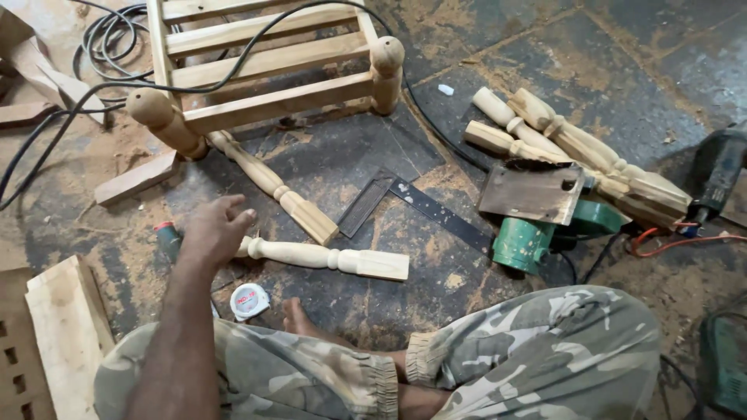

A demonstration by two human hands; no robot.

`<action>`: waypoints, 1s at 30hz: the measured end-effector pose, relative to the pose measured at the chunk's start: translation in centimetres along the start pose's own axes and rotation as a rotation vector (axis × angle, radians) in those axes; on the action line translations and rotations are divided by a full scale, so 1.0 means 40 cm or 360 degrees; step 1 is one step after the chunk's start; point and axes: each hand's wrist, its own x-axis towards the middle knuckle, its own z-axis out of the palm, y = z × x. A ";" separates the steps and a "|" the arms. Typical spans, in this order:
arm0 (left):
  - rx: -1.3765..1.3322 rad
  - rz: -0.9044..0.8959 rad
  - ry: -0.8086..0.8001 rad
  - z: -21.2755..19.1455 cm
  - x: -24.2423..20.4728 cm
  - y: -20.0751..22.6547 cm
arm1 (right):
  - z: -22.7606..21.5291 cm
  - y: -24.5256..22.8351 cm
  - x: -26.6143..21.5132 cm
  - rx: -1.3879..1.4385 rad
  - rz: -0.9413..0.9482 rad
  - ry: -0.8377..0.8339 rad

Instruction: Assembling, measuring, and trimming wooden spindles and frame components for a furniture piece.

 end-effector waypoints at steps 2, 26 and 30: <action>0.0020 -0.0017 -0.0035 0.014 0.003 0.003 | -0.011 -0.034 0.085 -0.0042 0.0011 0.0044; -0.0217 0.0088 -0.0156 0.159 -0.183 0.136 | 0.500 -0.413 0.010 0.0933 0.0409 -0.0219; -0.0591 0.0100 -0.0215 0.173 -0.207 0.160 | 0.687 -0.475 -0.140 0.0839 0.0034 -0.0473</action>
